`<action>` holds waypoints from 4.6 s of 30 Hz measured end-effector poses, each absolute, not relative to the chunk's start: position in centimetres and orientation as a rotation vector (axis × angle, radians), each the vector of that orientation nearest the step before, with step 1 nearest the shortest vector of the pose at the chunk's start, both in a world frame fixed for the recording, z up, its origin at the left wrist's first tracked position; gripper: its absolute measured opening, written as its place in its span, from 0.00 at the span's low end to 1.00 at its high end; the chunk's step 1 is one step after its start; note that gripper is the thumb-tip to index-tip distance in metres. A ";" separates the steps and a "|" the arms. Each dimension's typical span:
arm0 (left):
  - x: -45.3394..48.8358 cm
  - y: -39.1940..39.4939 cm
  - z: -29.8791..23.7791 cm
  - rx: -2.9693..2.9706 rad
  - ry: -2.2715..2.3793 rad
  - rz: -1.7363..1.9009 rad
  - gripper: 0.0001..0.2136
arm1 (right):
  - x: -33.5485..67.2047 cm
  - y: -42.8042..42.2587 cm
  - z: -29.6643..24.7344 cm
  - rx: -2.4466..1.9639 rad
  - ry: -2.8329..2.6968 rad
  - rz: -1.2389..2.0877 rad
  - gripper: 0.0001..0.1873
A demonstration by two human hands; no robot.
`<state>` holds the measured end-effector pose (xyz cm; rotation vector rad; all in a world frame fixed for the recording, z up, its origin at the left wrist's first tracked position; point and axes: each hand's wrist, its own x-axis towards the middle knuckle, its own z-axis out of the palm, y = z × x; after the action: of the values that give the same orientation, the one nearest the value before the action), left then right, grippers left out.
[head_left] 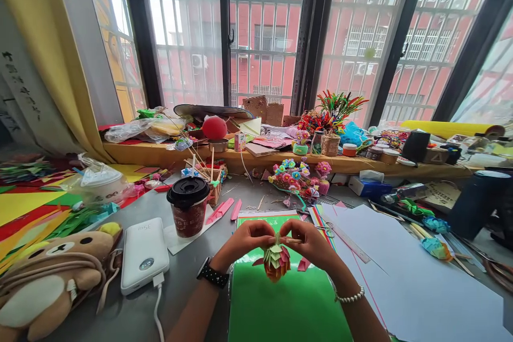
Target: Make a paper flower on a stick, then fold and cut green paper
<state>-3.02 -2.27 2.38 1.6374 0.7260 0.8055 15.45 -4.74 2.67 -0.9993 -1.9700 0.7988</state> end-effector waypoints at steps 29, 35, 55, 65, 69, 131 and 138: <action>-2.6 -2.2 1.9 1.862 0.887 0.924 0.08 | 14.4 -4.4 2.0 -1.187 -1.999 0.428 0.02; -2.7 -1.9 1.6 1.752 0.788 0.895 0.07 | 14.5 -4.2 2.0 -1.176 -2.012 0.393 0.02; -3.0 -2.1 2.1 1.654 0.712 0.849 0.07 | 15.4 -4.4 2.3 -1.046 -2.033 0.710 0.02; -3.2 -2.0 2.1 1.655 0.692 0.820 0.09 | 15.0 -4.8 2.6 -1.048 -2.016 0.682 0.01; -3.2 -2.1 2.2 1.676 0.721 0.807 0.09 | 14.9 -4.7 2.5 -1.071 -2.020 0.657 0.01; -3.0 -1.5 1.3 1.659 0.787 0.855 0.10 | 14.4 -4.8 1.9 -1.134 -2.143 0.129 0.03; -2.8 -1.7 1.6 1.613 0.793 0.828 0.12 | 14.8 -4.5 1.7 -1.181 -2.112 0.148 0.03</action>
<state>-2.84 -1.73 1.58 1.6125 0.7933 0.8285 14.76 -4.52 1.71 -1.1810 -2.1122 0.1484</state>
